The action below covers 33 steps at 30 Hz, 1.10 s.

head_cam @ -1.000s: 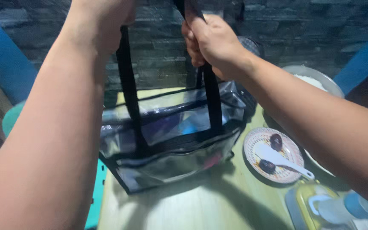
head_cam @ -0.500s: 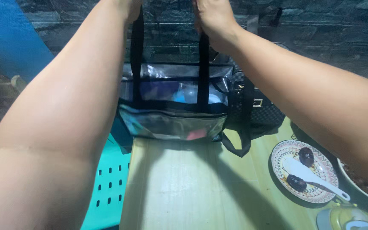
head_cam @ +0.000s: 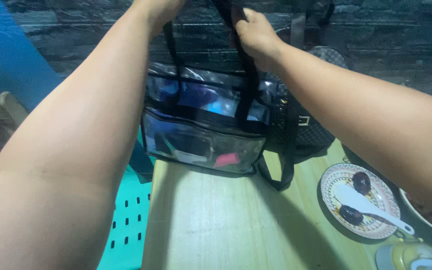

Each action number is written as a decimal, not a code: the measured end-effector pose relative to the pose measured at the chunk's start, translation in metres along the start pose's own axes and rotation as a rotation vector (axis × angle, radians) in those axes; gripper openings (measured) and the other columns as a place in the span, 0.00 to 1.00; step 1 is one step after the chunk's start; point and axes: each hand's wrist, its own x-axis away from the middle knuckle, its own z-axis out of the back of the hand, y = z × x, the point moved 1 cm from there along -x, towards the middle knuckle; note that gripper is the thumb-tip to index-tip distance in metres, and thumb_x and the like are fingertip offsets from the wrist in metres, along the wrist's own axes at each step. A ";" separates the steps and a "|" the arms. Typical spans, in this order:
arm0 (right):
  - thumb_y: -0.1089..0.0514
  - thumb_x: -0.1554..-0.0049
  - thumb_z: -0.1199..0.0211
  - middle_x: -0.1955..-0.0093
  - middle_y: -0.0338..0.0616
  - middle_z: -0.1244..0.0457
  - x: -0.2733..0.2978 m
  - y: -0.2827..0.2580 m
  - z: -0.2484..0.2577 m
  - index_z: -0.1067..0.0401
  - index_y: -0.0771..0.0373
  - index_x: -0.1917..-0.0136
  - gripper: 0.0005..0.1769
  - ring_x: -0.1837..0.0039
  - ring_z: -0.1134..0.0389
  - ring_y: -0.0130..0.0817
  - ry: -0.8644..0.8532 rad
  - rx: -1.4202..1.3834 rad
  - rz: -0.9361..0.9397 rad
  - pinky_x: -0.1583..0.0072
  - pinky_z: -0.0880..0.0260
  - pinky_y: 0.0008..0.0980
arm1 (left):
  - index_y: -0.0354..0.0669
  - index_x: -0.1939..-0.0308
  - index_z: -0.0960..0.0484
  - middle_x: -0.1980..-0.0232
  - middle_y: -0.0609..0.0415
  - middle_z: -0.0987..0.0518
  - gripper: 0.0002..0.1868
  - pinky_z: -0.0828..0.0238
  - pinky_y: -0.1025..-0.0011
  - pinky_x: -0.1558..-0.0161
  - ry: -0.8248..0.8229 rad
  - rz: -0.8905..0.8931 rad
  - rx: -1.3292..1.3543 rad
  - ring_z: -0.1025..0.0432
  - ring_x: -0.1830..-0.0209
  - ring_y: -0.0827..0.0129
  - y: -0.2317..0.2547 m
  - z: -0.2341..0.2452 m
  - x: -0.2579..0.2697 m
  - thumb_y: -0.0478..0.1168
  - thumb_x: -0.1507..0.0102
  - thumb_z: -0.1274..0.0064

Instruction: The person packs a compartmentalized lunchbox with rice and dates, closes the lid, and places the lunchbox and two water bottles into a clear shoulder bag. The person then zips the bag and places it into a black backpack.

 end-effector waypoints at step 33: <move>0.48 0.35 0.44 0.35 0.39 0.38 0.085 0.132 0.278 0.31 0.54 0.29 0.23 0.39 0.37 0.32 0.242 0.111 -0.773 0.39 0.33 0.40 | 0.26 0.46 0.21 0.42 0.30 0.22 0.25 0.28 0.62 0.39 -0.302 0.039 -0.248 0.26 0.39 0.46 0.042 -0.224 -0.024 0.41 0.43 0.39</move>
